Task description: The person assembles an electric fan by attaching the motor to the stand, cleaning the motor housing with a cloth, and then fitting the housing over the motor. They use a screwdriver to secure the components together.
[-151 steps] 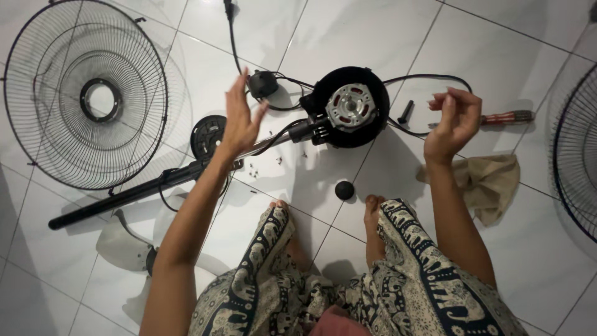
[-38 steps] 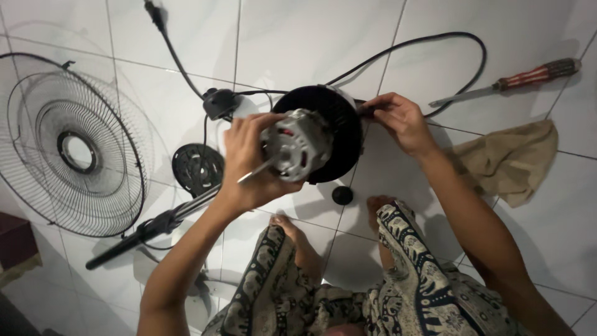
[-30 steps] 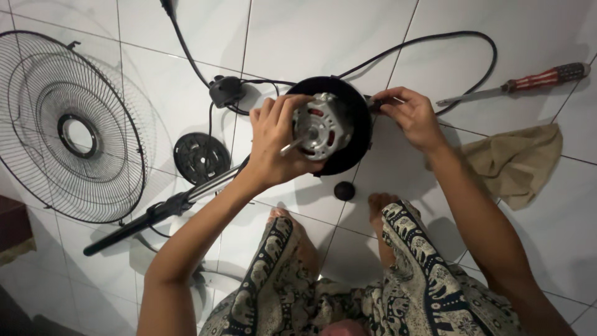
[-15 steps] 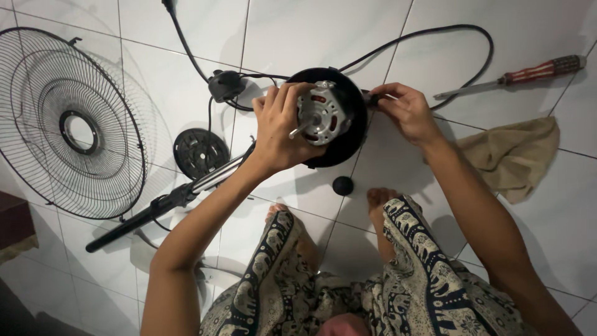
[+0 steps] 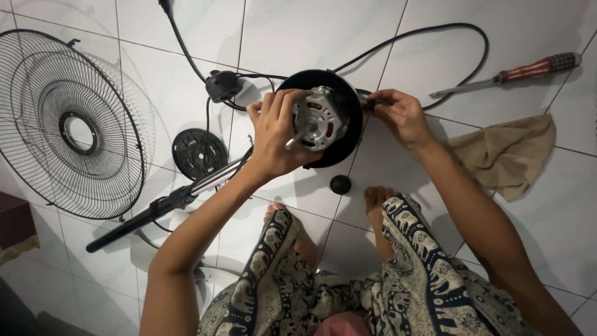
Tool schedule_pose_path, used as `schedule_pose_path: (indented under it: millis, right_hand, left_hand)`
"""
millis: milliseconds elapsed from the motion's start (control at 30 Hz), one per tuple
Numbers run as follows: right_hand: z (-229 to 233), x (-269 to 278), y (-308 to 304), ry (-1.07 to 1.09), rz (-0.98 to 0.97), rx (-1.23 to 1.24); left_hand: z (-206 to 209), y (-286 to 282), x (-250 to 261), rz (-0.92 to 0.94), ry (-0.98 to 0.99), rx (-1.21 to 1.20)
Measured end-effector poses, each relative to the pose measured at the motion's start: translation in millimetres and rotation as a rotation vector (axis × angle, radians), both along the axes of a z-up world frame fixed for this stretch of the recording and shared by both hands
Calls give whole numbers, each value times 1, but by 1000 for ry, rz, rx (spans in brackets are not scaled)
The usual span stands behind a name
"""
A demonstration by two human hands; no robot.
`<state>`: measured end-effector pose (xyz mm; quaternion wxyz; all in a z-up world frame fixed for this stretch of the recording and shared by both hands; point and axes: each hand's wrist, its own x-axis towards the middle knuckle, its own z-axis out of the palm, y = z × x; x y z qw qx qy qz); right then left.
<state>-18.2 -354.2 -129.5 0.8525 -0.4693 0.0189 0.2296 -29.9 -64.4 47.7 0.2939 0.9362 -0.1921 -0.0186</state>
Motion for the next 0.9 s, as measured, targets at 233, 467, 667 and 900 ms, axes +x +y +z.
schedule_pose_path:
  millis: [233, 467, 667, 900]
  right_hand:
    - [-2, 2, 0, 18, 25, -13]
    - [-8, -3, 0, 62, -18, 59]
    - [-7, -3, 2, 81, -12, 37]
    - [-1, 4, 3, 22, 22, -4]
  left_hand:
    - [0, -1, 0, 12, 14, -16]
    - [2, 1, -2, 13, 0, -8]
    - [3, 2, -4, 11, 6, -14]
    - [1, 3, -5, 18, 5, -23]
